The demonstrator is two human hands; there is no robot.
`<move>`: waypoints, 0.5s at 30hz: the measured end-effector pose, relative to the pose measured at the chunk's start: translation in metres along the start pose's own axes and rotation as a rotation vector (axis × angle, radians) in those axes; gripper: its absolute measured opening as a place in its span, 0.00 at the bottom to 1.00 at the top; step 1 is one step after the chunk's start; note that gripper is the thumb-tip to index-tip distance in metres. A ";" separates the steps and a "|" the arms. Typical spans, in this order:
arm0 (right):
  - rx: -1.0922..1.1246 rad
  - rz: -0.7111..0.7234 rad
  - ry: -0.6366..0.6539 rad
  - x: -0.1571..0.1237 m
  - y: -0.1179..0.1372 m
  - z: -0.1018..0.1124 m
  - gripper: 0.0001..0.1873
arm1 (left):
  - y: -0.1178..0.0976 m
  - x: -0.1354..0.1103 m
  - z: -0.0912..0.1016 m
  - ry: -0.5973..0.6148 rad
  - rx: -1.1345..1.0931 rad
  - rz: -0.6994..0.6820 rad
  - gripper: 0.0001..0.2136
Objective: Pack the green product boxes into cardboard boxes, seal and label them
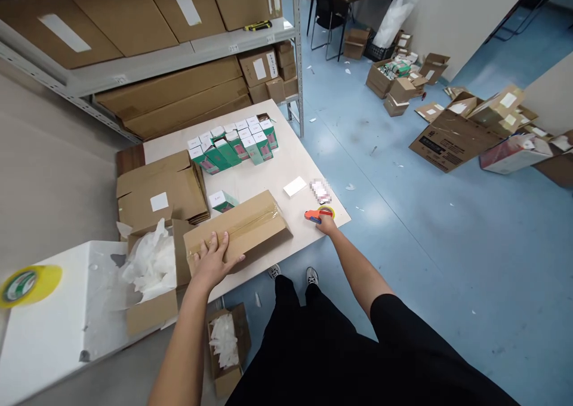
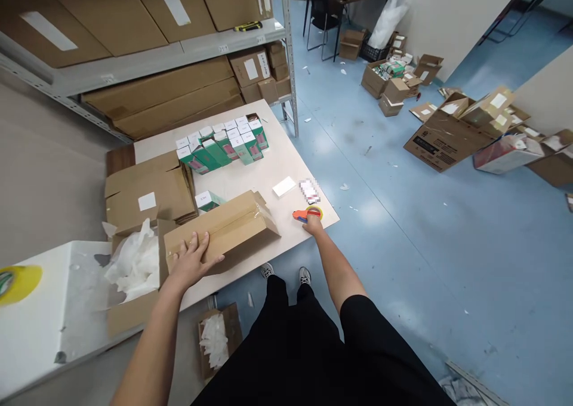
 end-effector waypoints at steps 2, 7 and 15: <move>-0.120 -0.098 -0.004 0.004 -0.010 -0.005 0.11 | -0.001 -0.001 0.001 0.021 0.002 0.002 0.50; -0.350 -0.235 -0.050 0.009 -0.018 -0.007 0.18 | -0.006 -0.009 0.001 0.046 0.003 -0.010 0.51; -0.462 -0.332 -0.184 -0.022 -0.015 0.016 0.15 | -0.018 -0.016 0.001 -0.059 0.043 0.004 0.55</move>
Point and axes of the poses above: each hand's wrist, its own x-axis towards the middle knuckle, its own z-axis out of the back of the hand, y = z × x, the point moved 7 cm from there along x, towards the middle knuckle, and after that the axes turned 12 degrees about y, right-handed, at the moved point
